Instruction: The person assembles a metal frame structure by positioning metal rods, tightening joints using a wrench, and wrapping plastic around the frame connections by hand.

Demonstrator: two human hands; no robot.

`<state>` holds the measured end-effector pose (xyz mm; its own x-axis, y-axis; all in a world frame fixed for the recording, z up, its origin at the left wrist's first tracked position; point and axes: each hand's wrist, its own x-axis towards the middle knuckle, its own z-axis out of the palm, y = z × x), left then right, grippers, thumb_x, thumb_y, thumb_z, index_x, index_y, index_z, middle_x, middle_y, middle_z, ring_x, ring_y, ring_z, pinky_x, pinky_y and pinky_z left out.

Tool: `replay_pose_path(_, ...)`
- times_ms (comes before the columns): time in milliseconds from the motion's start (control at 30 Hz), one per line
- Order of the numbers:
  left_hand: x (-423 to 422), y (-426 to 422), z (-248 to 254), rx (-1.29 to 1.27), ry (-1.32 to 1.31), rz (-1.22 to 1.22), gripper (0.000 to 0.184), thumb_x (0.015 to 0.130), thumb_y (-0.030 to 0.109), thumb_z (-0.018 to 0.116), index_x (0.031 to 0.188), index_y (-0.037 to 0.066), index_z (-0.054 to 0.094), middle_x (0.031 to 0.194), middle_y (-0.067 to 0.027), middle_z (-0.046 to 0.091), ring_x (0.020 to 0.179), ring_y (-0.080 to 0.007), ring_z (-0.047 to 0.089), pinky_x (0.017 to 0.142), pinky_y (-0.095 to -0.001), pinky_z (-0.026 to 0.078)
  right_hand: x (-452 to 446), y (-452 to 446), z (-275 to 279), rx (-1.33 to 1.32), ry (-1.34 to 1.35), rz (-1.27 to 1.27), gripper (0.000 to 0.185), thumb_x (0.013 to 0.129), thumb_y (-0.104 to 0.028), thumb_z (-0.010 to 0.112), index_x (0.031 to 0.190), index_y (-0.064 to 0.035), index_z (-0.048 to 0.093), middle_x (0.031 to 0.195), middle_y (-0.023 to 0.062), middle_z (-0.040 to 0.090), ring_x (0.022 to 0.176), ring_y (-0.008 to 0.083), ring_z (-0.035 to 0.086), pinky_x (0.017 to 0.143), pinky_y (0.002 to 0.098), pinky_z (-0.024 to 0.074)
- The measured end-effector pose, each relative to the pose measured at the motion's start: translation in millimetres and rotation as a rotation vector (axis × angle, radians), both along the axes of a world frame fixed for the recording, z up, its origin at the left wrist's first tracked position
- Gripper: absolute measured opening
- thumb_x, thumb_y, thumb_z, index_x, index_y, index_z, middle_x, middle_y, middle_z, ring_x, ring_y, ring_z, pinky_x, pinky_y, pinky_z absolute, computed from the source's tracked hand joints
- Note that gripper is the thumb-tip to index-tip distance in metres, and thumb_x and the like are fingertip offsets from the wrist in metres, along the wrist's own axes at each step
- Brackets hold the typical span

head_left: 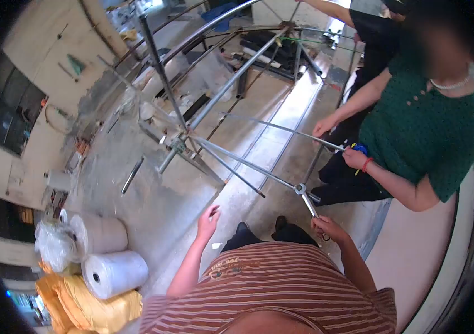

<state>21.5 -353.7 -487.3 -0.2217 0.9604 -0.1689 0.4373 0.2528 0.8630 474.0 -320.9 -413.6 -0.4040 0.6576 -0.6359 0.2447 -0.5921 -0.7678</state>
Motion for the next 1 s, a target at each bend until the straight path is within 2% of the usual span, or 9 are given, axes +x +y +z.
replay_pose_path(133, -28.0, -43.6, -27.9, -0.007, -0.286, 0.292, 0.031, 0.091, 0.013, 0.059, 0.118, -0.001, 0.058, 0.103, -0.0098, 0.064, 0.092, -0.0161, 0.063, 0.084, -0.0286, 0.05, 18.2, 11.9, 8.4, -0.027, -0.098, 0.081, 0.03, 0.097, -0.034, 0.052, 0.085, -0.0075, 0.056, 0.063, -0.0034, 0.044, 0.053, 0.0089, 0.042, 0.049, 0.0267, 0.0357)
replay_pose_path(367, -34.4, -52.4, -21.0, 0.143, -0.299, 0.43, 0.025, 0.093, 0.009, 0.055, 0.116, -0.001, 0.057, 0.098, -0.008, 0.063, 0.086, -0.015, 0.062, 0.081, -0.0281, 0.05, 107.7, -11.7, -42.6, -0.045, -0.369, 0.261, 0.033, 0.091, -0.038, 0.059, 0.086, -0.0063, 0.063, 0.065, -0.0002, 0.052, 0.054, 0.0101, 0.046, 0.049, 0.0276, 0.0368)
replay_pose_path(500, -55.8, -3.6, 25.6, 0.298, -0.114, 0.325, 0.023, 0.095, 0.011, 0.055, 0.115, -0.001, 0.057, 0.102, -0.0079, 0.061, 0.09, -0.0137, 0.059, 0.081, -0.0282, 0.049, 109.5, -76.4, -73.3, -0.043, -0.541, -0.029, 0.037, 0.09, -0.046, 0.057, 0.087, -0.0092, 0.064, 0.064, 0.0015, 0.054, 0.055, 0.0135, 0.051, 0.05, 0.0315, 0.0419)
replay_pose_path(567, -69.2, 37.0, 52.8, 0.403, -0.086, 0.313, 0.023, 0.096, 0.011, 0.055, 0.116, 0.0, 0.055, 0.101, -0.0055, 0.057, 0.092, -0.0124, 0.054, 0.081, -0.0272, 0.047, 141.1, -124.1, -158.7, -0.042, -0.629, 0.012, 0.037, 0.086, -0.049, 0.06, 0.09, -0.0133, 0.066, 0.063, 0.0006, 0.053, 0.055, 0.0156, 0.053, 0.049, 0.0343, 0.0428)
replay_pose_path(600, -66.4, 58.4, 85.5, 0.465, -0.046, 0.269, 0.024, 0.096, 0.011, 0.054, 0.117, 0.0, 0.054, 0.1, -0.0043, 0.055, 0.09, -0.0122, 0.052, 0.082, -0.0266, 0.045, 202.0, -170.1, -281.0, 0.508, -0.906, 0.526, 0.045, 0.093, -0.047, 0.05, 0.101, -0.0063, 0.068, 0.088, 0.0113, 0.068, 0.078, 0.0285, 0.063, 0.071, 0.043, 0.0512)
replay_pose_path(700, -71.3, 116.8, 198.2, 0.641, 0.165, 0.161, 0.028, 0.097, 0.016, 0.054, 0.12, 0.0, 0.05, 0.097, -0.0035, 0.05, 0.091, -0.0143, 0.048, 0.086, -0.028, 0.039, 191.8, -244.2, -272.9, -0.061, -0.805, -0.077, 0.044, 0.092, -0.046, 0.052, 0.098, -0.0056, 0.068, 0.085, 0.0109, 0.067, 0.076, 0.027, 0.063, 0.069, 0.0422, 0.0503)
replay_pose_path(800, -88.7, 173.9, 286.7, 0.845, 0.176, 0.122, 0.043, 0.099, 0.02, 0.053, 0.134, -0.002, 0.046, 0.121, -0.0089, 0.056, 0.11, -0.0178, 0.051, 0.099, -0.0298, 0.038, 173.1, -308.0, -255.8, -0.276, -0.702, -0.457, 0.043, 0.091, -0.045, 0.054, 0.096, -0.0048, 0.068, 0.083, 0.0105, 0.066, 0.074, 0.0256, 0.062, 0.067, 0.0414, 0.0495)
replay_pose_path(867, -84.2, 211.7, 332.5, 0.995, 0.134, 0.173, 0.038, 0.098, 0.023, 0.054, 0.127, 0.0, 0.049, 0.106, -0.0045, 0.055, 0.099, -0.0164, 0.051, 0.095, -0.0273, 0.038, 166.0, -342.2, -255.4, -0.337, -0.646, -0.605, 0.042, 0.09, -0.045, 0.056, 0.094, -0.0044, 0.068, 0.081, 0.0103, 0.065, 0.073, 0.0246, 0.062, 0.065, 0.0409, 0.0489)
replay_pose_path(1000, -163.4, 321.0, 303.9, 0.761, -0.259, 0.033, 0.048, 0.101, 0.04, 0.043, 0.132, 0.003, 0.05, 0.122, -0.005, 0.055, 0.113, -0.0167, 0.051, 0.104, -0.0308, 0.035, 148.9, -392.2, -259.9, -0.389, -0.57, -0.836, 0.041, 0.089, -0.044, 0.059, 0.091, -0.0034, 0.068, 0.077, 0.0098, 0.063, 0.071, 0.0226, 0.061, 0.062, 0.0399, 0.0478)
